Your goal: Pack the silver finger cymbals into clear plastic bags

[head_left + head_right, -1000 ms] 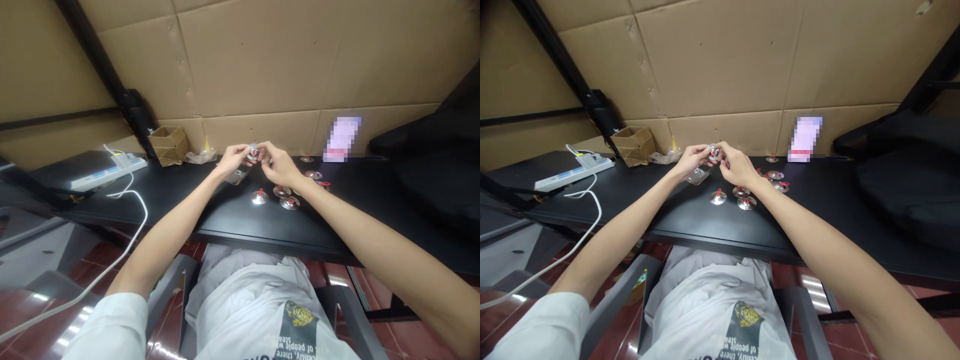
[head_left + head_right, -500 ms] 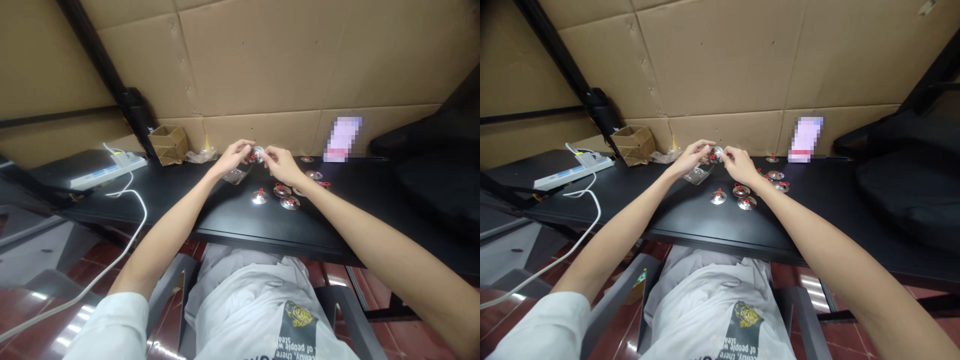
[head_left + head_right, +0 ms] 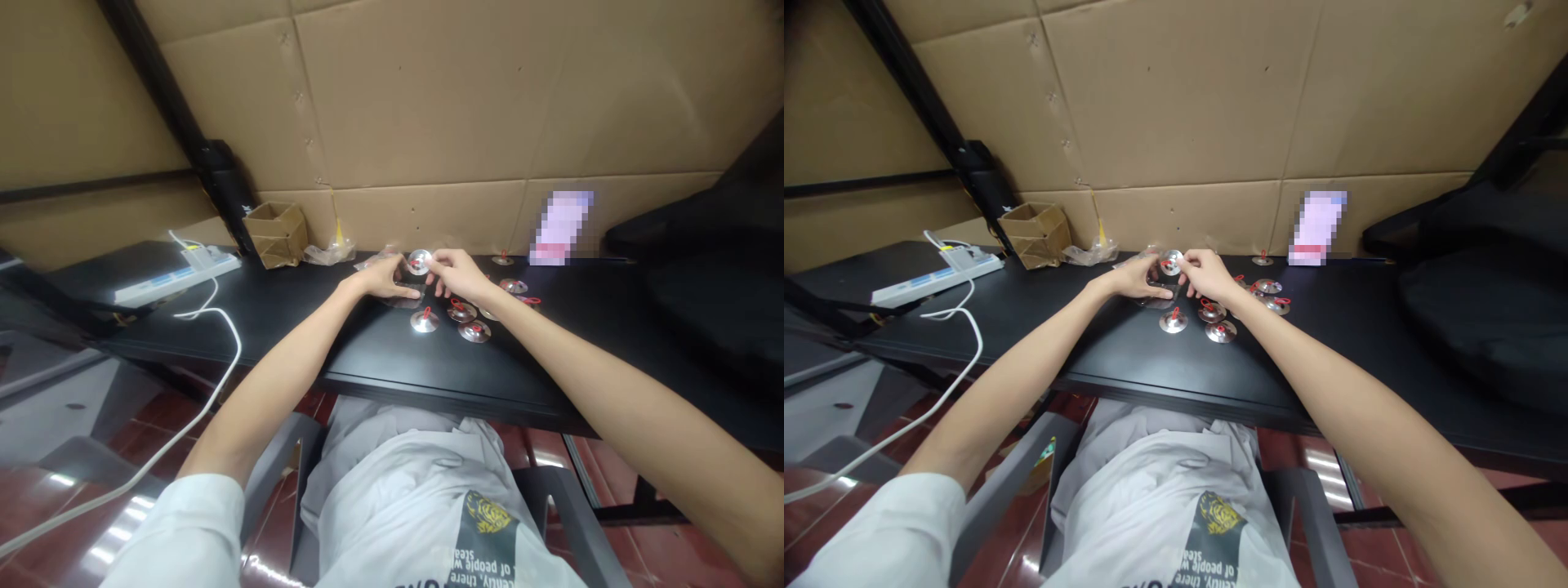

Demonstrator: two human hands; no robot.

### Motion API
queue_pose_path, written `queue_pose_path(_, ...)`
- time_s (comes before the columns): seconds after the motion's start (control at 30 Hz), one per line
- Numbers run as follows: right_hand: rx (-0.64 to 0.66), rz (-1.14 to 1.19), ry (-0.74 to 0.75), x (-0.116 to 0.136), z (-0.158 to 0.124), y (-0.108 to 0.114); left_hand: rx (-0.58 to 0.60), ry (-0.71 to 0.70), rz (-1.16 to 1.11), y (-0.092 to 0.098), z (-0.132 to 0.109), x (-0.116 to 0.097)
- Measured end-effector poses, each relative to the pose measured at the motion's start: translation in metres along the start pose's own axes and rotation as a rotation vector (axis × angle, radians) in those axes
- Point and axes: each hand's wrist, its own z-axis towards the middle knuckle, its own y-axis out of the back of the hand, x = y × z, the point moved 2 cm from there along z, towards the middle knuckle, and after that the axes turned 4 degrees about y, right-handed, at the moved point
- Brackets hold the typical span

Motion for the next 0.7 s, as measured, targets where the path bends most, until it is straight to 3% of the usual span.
queue_pose_path(0.27,0.002,-0.117,-0.123,-0.001,-0.004,-0.001,0.202,0.038,0.013,0.022,-0.006,0.005)
queue_pose_path(0.47,-0.087,-0.016,0.022,-0.002,0.000,0.004,0.036,0.041,-0.051,0.019,-0.004,-0.003)
queue_pose_path(0.57,-0.045,-0.009,0.066,-0.003,0.001,0.003,-0.047,0.116,-0.237,0.018,-0.006,-0.006)
queue_pose_path(0.7,-0.056,-0.068,0.065,-0.007,0.002,0.004,-0.050,0.214,-0.524,0.019,-0.007,-0.010)
